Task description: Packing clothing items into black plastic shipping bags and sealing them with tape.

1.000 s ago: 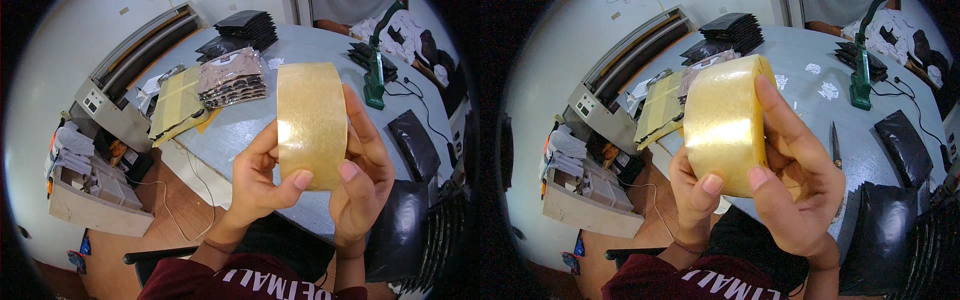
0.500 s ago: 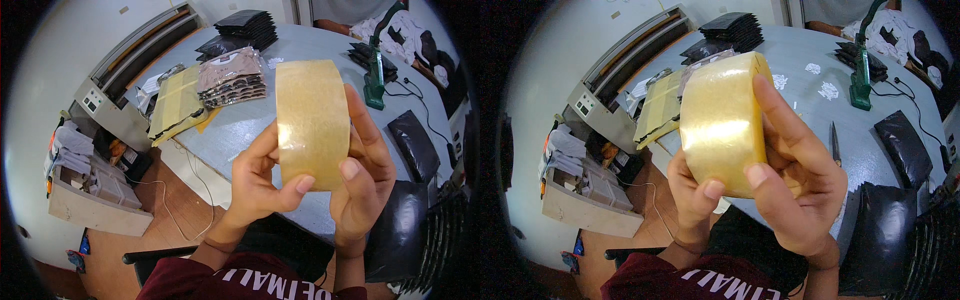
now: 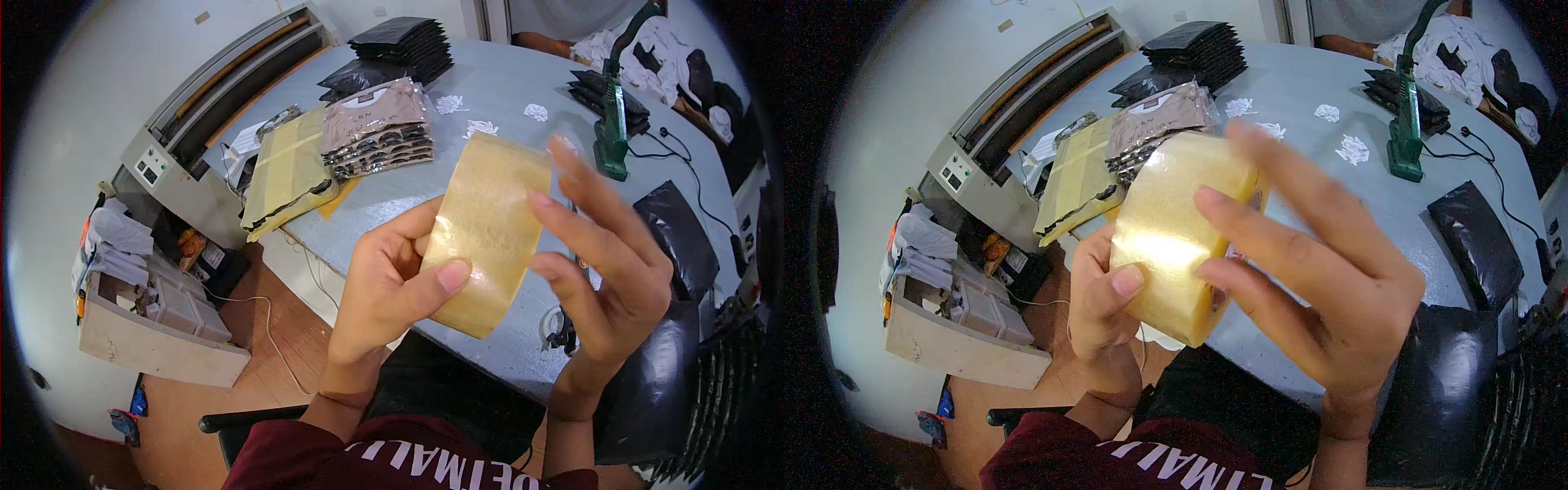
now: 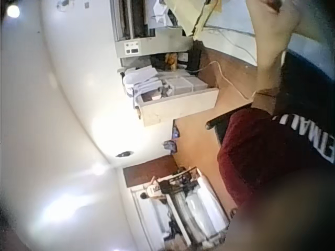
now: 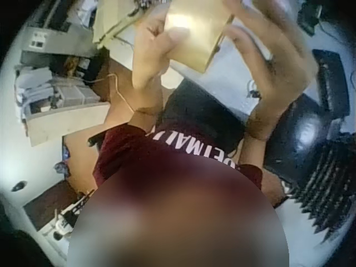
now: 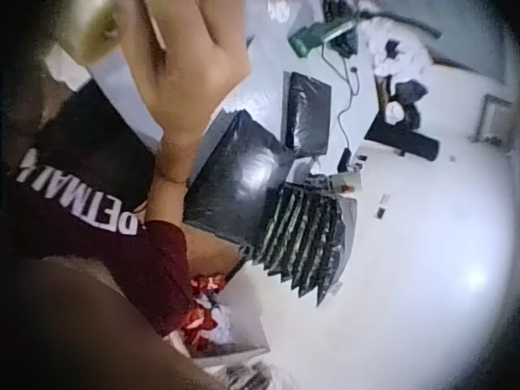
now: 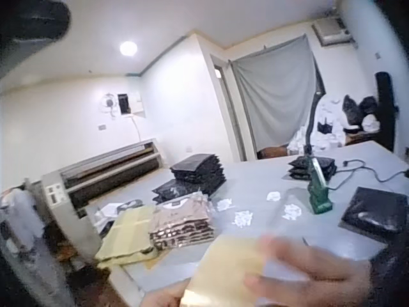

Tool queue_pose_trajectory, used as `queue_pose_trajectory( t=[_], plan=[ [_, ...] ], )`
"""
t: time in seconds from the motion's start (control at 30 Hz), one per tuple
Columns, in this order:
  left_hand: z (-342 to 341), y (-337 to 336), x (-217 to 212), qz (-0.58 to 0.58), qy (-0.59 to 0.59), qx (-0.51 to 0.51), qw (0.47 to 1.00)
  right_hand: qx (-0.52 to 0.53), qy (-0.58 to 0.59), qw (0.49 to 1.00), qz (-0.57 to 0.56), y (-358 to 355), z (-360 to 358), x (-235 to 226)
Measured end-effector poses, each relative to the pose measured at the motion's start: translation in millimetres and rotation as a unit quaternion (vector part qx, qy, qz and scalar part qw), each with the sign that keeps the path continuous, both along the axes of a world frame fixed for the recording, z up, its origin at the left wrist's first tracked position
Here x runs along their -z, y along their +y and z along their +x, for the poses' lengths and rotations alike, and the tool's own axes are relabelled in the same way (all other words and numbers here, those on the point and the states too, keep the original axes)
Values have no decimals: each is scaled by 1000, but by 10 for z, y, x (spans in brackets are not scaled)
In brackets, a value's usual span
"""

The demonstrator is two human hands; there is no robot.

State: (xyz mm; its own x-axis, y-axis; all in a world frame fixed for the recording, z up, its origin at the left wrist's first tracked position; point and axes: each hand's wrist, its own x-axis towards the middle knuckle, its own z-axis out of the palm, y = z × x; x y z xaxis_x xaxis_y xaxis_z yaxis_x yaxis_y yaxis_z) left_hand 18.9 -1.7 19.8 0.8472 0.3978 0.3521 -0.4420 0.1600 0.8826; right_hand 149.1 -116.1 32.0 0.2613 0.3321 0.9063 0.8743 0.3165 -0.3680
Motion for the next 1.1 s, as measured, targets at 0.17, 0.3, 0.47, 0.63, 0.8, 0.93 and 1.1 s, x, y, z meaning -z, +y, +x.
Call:
queue_pose_trajectory(
  t=[0.17,0.3,0.47,0.63,0.8,0.93,1.1],
  plan=[
    [-42,13,-18,34,28,-57,997,-37,-7,998,-47,-3,-35,1],
    [-70,-9,-65,50,42,-80,995,-37,-37,998,-31,6,-45,3],
    [-70,-12,-63,64,49,-109,991,21,-94,993,-65,16,-84,4],
    [-79,27,-32,36,50,-115,991,30,-133,989,-63,95,-82,53],
    [-134,58,-52,30,69,-114,991,17,-149,987,-62,136,-44,62],
    [-172,64,-51,14,91,-109,990,-41,-124,987,-97,152,-22,44],
    [-179,67,6,38,87,-158,983,-47,-116,987,-101,226,-56,113]
  ],
)
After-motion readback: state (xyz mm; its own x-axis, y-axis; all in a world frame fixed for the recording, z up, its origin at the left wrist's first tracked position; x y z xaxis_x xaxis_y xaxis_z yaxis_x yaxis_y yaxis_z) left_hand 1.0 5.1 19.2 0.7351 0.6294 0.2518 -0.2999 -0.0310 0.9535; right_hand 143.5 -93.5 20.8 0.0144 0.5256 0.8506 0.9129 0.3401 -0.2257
